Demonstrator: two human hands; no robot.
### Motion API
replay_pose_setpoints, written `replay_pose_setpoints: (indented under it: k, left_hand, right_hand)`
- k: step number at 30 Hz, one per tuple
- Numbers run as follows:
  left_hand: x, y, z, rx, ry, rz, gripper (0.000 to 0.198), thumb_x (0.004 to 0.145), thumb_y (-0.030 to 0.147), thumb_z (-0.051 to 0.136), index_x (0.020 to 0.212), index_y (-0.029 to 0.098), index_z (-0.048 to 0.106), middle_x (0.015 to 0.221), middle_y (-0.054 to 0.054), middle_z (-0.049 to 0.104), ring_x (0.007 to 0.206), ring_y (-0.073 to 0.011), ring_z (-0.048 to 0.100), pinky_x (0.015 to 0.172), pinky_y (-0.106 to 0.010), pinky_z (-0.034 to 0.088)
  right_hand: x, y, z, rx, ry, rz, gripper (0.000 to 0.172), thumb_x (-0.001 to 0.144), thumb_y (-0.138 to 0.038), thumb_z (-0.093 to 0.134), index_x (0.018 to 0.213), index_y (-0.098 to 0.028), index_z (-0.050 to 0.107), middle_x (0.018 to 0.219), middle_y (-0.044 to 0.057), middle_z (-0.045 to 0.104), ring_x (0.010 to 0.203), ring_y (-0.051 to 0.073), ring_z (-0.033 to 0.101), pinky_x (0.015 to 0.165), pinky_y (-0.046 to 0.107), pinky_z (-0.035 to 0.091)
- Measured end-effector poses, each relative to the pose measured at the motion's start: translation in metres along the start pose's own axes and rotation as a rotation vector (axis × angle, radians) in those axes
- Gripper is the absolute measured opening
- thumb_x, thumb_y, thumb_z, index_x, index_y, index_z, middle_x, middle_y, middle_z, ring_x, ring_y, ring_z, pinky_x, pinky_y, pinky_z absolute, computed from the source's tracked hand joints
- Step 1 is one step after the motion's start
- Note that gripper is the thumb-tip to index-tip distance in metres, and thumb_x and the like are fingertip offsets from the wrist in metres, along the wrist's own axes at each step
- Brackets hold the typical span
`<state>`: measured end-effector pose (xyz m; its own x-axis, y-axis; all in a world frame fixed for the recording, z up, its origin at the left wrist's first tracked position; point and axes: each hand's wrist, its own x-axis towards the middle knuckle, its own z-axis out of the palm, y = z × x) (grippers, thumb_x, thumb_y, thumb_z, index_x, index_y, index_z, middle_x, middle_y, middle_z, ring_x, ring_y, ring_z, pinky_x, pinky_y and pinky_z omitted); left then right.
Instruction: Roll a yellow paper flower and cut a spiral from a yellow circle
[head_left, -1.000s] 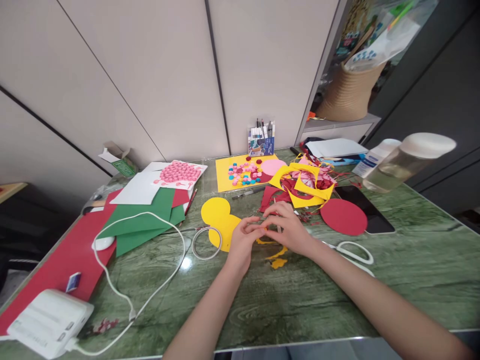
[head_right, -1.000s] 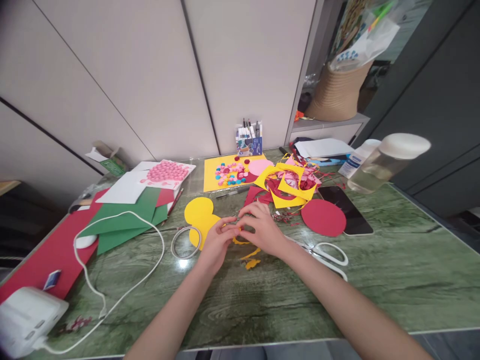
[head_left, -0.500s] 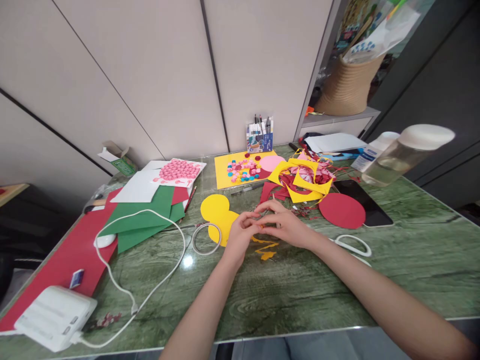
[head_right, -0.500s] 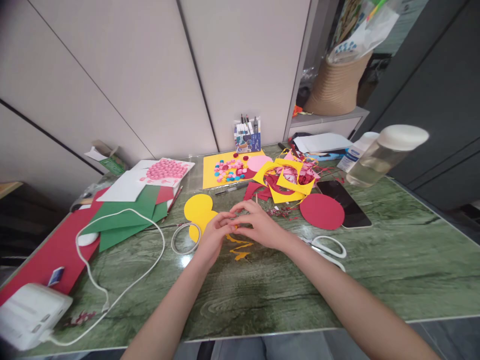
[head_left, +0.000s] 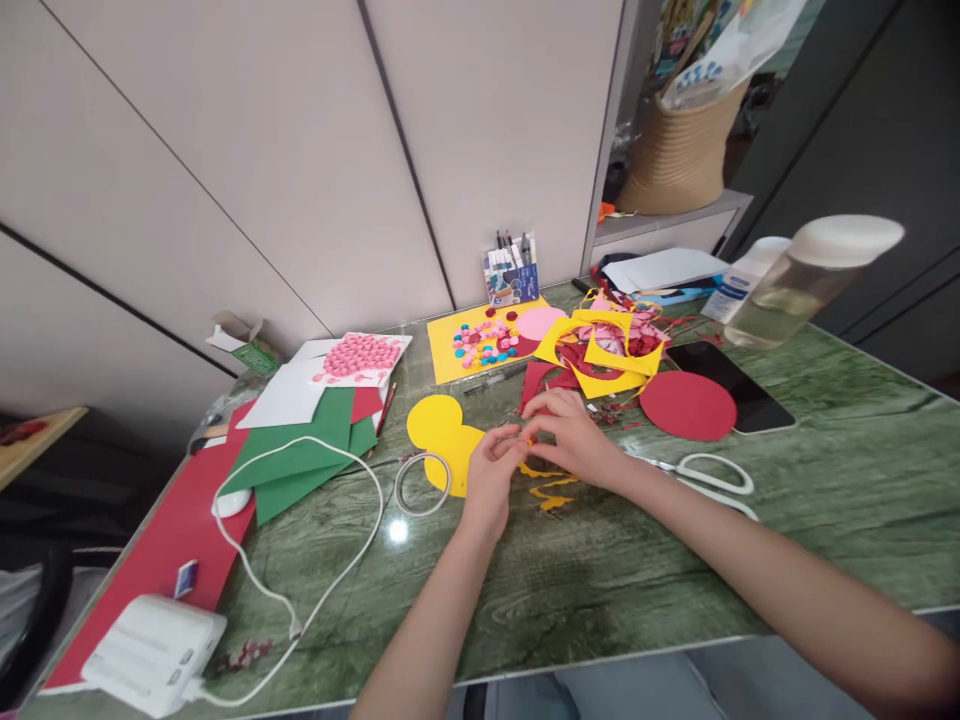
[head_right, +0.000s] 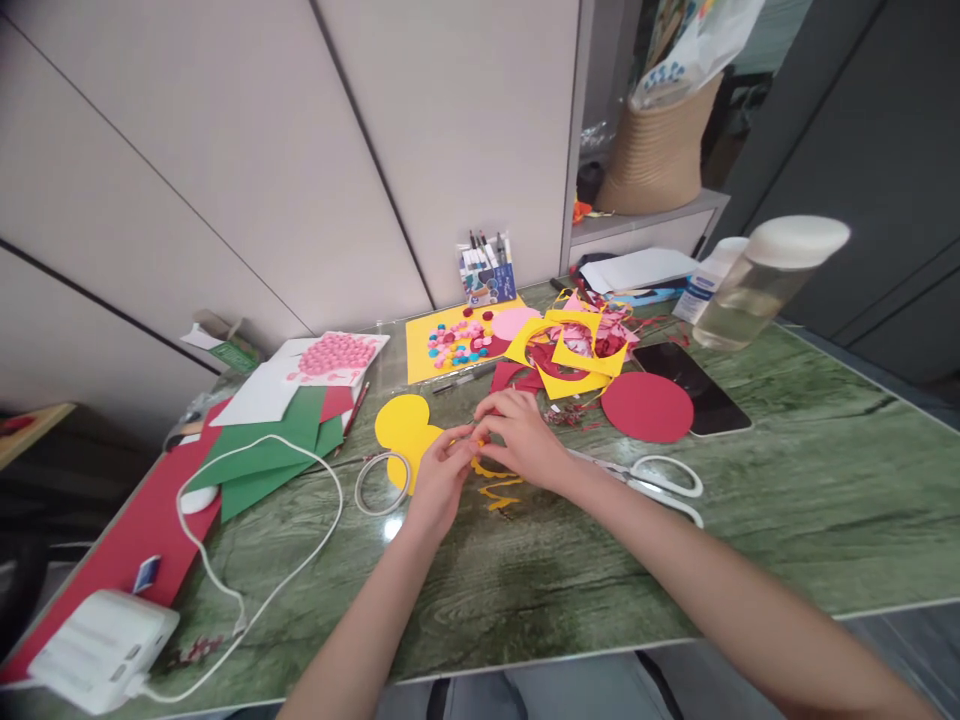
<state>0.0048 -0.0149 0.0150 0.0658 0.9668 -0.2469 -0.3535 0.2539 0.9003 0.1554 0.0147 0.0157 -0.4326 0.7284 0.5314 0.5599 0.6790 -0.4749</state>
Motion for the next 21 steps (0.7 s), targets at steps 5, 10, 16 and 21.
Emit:
replay_pose_setpoints:
  k: [5, 10, 16, 21]
  left_hand:
    - [0.001, 0.002, -0.003, 0.036, -0.071, -0.012, 0.026, 0.062, 0.018, 0.071, 0.087, 0.015, 0.063, 0.075, -0.002, 0.068, 0.073, -0.0128, 0.062, 0.073, -0.025, 0.043]
    - [0.002, 0.001, -0.006, 0.114, -0.118, 0.034, 0.026, 0.063, 0.018, 0.071, 0.087, 0.016, 0.063, 0.074, -0.002, 0.069, 0.070, -0.0137, 0.063, 0.071, -0.026, 0.044]
    - [0.007, -0.002, -0.008, 0.139, -0.059, 0.050, 0.029, 0.062, 0.021, 0.072, 0.089, 0.017, 0.062, 0.071, -0.002, 0.070, 0.067, -0.0150, 0.064, 0.071, -0.028, 0.046]
    - [0.010, 0.004, -0.013, 0.142, -0.080, 0.034, 0.032, 0.060, 0.020, 0.073, 0.090, 0.016, 0.062, 0.070, -0.003, 0.071, 0.065, -0.0142, 0.064, 0.069, -0.027, 0.045]
  right_hand:
    - [0.002, 0.001, -0.002, -0.002, -0.047, -0.019, 0.008, 0.074, -0.021, 0.071, 0.073, -0.022, 0.062, 0.094, 0.003, 0.058, 0.095, 0.021, 0.049, 0.086, 0.038, 0.031]
    - [0.001, 0.001, -0.002, 0.007, -0.092, -0.030, 0.009, 0.074, -0.020, 0.070, 0.072, -0.021, 0.062, 0.091, 0.003, 0.058, 0.093, 0.021, 0.049, 0.086, 0.040, 0.030]
    - [0.001, 0.007, -0.002, 0.064, -0.133, -0.006, 0.008, 0.073, -0.024, 0.071, 0.078, -0.022, 0.065, 0.095, 0.004, 0.059, 0.095, 0.021, 0.052, 0.084, 0.038, 0.037]
    - [0.003, 0.009, -0.005, 0.090, -0.176, -0.037, 0.013, 0.077, -0.020, 0.068, 0.089, -0.025, 0.069, 0.099, 0.004, 0.060, 0.096, 0.019, 0.054, 0.085, 0.035, 0.043]
